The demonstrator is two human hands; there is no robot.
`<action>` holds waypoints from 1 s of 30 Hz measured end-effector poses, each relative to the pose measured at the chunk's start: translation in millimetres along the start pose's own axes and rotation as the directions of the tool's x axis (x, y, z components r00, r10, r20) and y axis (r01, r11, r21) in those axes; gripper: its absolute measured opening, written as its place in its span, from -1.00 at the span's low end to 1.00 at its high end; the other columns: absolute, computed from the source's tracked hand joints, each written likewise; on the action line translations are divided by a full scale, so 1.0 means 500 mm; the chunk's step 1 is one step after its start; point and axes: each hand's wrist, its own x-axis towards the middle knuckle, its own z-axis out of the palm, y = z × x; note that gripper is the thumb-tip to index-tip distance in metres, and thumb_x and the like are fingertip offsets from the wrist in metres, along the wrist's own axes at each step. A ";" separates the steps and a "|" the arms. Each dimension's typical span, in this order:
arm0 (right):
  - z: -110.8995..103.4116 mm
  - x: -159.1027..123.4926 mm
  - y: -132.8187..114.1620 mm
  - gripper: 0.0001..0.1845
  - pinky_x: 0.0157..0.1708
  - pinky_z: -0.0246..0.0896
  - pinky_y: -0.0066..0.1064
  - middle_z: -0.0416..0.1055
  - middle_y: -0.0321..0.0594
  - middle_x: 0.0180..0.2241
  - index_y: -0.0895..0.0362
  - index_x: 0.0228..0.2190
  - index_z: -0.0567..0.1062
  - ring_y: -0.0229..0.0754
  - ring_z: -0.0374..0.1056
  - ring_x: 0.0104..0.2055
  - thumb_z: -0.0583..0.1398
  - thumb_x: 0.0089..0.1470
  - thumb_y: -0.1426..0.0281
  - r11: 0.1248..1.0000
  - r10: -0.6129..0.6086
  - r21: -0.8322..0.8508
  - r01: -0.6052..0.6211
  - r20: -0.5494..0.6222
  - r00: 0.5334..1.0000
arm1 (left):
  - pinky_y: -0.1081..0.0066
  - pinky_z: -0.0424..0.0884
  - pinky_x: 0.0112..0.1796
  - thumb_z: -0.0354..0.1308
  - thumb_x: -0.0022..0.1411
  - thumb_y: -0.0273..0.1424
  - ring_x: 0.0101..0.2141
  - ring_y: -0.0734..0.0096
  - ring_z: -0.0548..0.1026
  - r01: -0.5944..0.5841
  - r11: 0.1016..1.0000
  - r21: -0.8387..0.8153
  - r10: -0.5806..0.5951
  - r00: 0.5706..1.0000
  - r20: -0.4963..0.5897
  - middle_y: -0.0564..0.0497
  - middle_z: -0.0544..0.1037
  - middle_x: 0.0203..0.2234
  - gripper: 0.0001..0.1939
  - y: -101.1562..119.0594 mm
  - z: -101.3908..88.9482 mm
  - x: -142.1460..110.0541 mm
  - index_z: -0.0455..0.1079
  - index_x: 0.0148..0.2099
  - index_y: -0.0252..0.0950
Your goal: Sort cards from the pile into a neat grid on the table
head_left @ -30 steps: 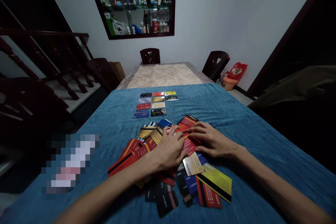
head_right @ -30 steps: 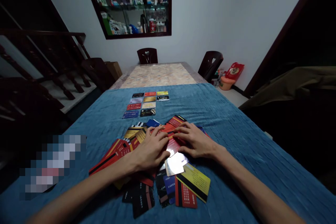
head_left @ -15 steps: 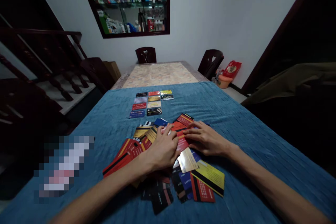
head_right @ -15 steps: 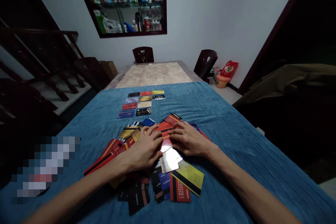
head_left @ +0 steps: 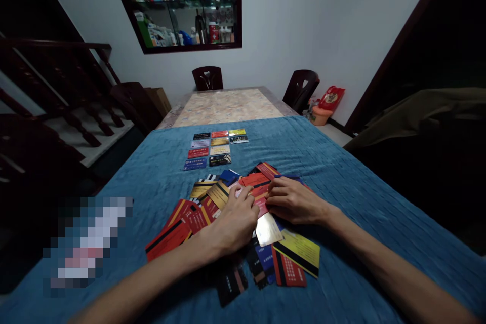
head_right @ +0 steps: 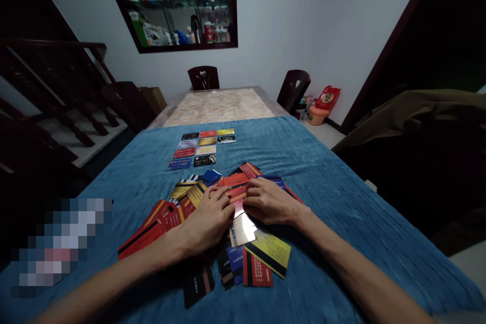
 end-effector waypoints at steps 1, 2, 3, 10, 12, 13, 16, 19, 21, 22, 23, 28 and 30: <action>-0.001 0.001 0.000 -0.76 -0.20 0.26 -0.27 0.51 -0.16 -0.42 0.13 -0.39 0.54 -0.16 0.30 -0.26 0.10 0.25 0.45 1.000 -0.007 0.009 0.007 -0.001 1.000 | -0.12 0.12 0.16 -0.01 0.35 -0.42 0.12 0.00 0.30 -0.001 1.000 0.007 0.001 1.000 0.002 -0.21 0.52 -0.16 -0.77 0.000 0.000 -0.001 0.47 -0.15 -0.36; -0.002 0.002 -0.001 -0.79 -0.19 0.27 -0.25 0.52 -0.15 -0.38 0.14 -0.34 0.55 -0.15 0.31 -0.25 0.10 0.25 0.45 1.000 -0.008 0.020 0.008 -0.003 1.000 | -0.11 0.12 0.15 -0.01 0.35 -0.43 0.12 -0.01 0.30 0.000 1.000 0.007 0.000 1.000 0.007 -0.22 0.52 -0.15 -0.76 0.000 -0.002 -0.001 0.47 -0.13 -0.37; -0.004 0.002 -0.001 -0.81 -0.16 0.27 -0.22 0.53 -0.12 -0.33 0.15 -0.29 0.55 -0.14 0.31 -0.22 0.12 0.23 0.44 1.000 -0.001 0.030 0.001 -0.003 1.000 | -0.11 0.14 0.15 -0.01 0.34 -0.42 0.12 -0.02 0.30 0.004 1.000 -0.002 -0.004 1.000 0.016 -0.23 0.52 -0.13 -0.76 0.001 -0.005 -0.002 0.47 -0.10 -0.38; -0.005 -0.009 0.010 -0.77 -0.05 0.28 -0.11 0.54 -0.05 -0.15 0.15 -0.14 0.55 -0.04 0.31 -0.05 0.17 0.19 0.40 0.997 0.035 0.073 -0.036 0.014 0.999 | -0.12 0.16 0.11 0.01 0.35 -0.39 0.14 -0.08 0.28 0.029 0.998 -0.064 -0.027 0.999 0.036 -0.22 0.53 -0.12 -0.75 -0.004 -0.014 -0.003 0.48 -0.08 -0.35; -0.002 -0.011 0.012 -0.80 -0.06 0.28 -0.13 0.55 -0.05 -0.16 0.14 -0.17 0.56 -0.05 0.32 -0.06 0.18 0.20 0.40 0.998 0.036 0.050 -0.037 0.014 0.999 | -0.11 0.14 0.12 0.03 0.34 -0.41 0.12 -0.03 0.30 0.007 0.998 -0.061 -0.006 1.000 0.025 -0.19 0.55 -0.17 -0.78 -0.009 -0.008 -0.002 0.50 -0.13 -0.32; -0.001 -0.012 0.013 -0.81 -0.07 0.29 -0.14 0.56 -0.06 -0.17 0.14 -0.18 0.56 -0.06 0.33 -0.07 0.18 0.21 0.39 0.999 0.040 0.036 -0.040 0.009 0.999 | -0.10 0.13 0.12 0.04 0.34 -0.41 0.11 -0.01 0.31 0.002 0.998 -0.056 -0.001 1.000 0.017 -0.17 0.56 -0.20 -0.80 -0.012 -0.005 -0.001 0.50 -0.16 -0.31; -0.001 -0.008 0.009 -0.82 -0.14 0.30 -0.23 0.57 -0.10 -0.29 0.13 -0.27 0.57 -0.12 0.35 -0.16 0.15 0.25 0.41 1.000 0.029 -0.002 -0.029 0.006 1.000 | -0.08 0.11 0.13 0.07 0.33 -0.41 0.08 0.03 0.34 -0.014 0.999 -0.042 0.014 1.000 0.004 -0.14 0.58 -0.26 -0.83 -0.020 0.000 -0.001 0.49 -0.22 -0.30; -0.007 -0.003 0.004 -0.74 -0.17 0.30 -0.27 0.55 -0.14 -0.37 0.11 -0.37 0.57 -0.15 0.34 -0.20 0.10 0.27 0.45 1.000 0.011 -0.012 -0.011 0.021 1.000 | -0.04 0.13 0.12 0.09 0.31 -0.41 0.04 0.06 0.36 -0.066 0.997 -0.040 0.066 0.998 0.018 -0.12 0.56 -0.27 -0.86 -0.024 -0.002 -0.003 0.47 -0.24 -0.31; -0.011 -0.002 0.003 -0.80 -0.11 0.30 -0.22 0.56 -0.11 -0.29 0.12 -0.29 0.57 -0.12 0.34 -0.14 0.12 0.25 0.42 1.000 0.016 0.017 -0.016 0.028 0.999 | -0.02 0.15 0.11 0.07 0.32 -0.42 0.02 0.07 0.36 -0.078 0.997 -0.024 0.078 0.997 0.020 -0.14 0.55 -0.23 -0.86 -0.024 -0.005 -0.003 0.46 -0.20 -0.32; -0.012 -0.003 0.003 -0.80 -0.07 0.30 -0.18 0.55 -0.09 -0.23 0.13 -0.22 0.57 -0.09 0.33 -0.10 0.14 0.23 0.39 0.999 0.017 0.038 -0.019 0.031 0.999 | -0.01 0.16 0.10 0.07 0.32 -0.42 0.01 0.08 0.37 -0.074 0.997 -0.012 0.074 0.997 0.022 -0.15 0.54 -0.21 -0.85 -0.024 -0.006 -0.003 0.45 -0.19 -0.33; -0.012 -0.004 0.005 -0.78 -0.04 0.29 -0.13 0.55 -0.07 -0.17 0.15 -0.16 0.56 -0.07 0.33 -0.07 0.16 0.21 0.36 0.998 0.021 0.057 -0.023 0.035 0.999 | -0.01 0.16 0.09 0.06 0.32 -0.42 0.00 0.08 0.37 -0.066 0.998 0.003 0.066 0.997 0.028 -0.16 0.53 -0.20 -0.84 -0.023 -0.007 -0.002 0.45 -0.17 -0.33; 0.001 -0.012 0.014 -0.70 -0.01 0.29 -0.08 0.53 -0.03 -0.08 0.15 -0.04 0.53 -0.05 0.32 -0.02 0.16 0.22 0.35 0.995 0.054 0.077 -0.057 0.043 0.998 | -0.05 0.15 0.07 0.09 0.30 -0.40 0.04 0.01 0.34 -0.051 0.998 0.028 0.049 0.997 0.055 -0.21 0.53 -0.22 -0.84 -0.026 -0.010 0.003 0.45 -0.17 -0.36; 0.008 -0.013 0.016 -0.75 -0.07 0.33 -0.13 0.55 -0.05 -0.11 0.14 -0.10 0.56 -0.07 0.34 -0.06 0.15 0.24 0.37 0.998 0.051 0.045 -0.052 0.023 0.998 | -0.04 0.16 0.07 0.11 0.29 -0.41 0.03 0.02 0.36 -0.054 0.999 0.005 0.054 0.997 0.060 -0.20 0.55 -0.24 -0.86 -0.031 -0.014 0.003 0.45 -0.19 -0.36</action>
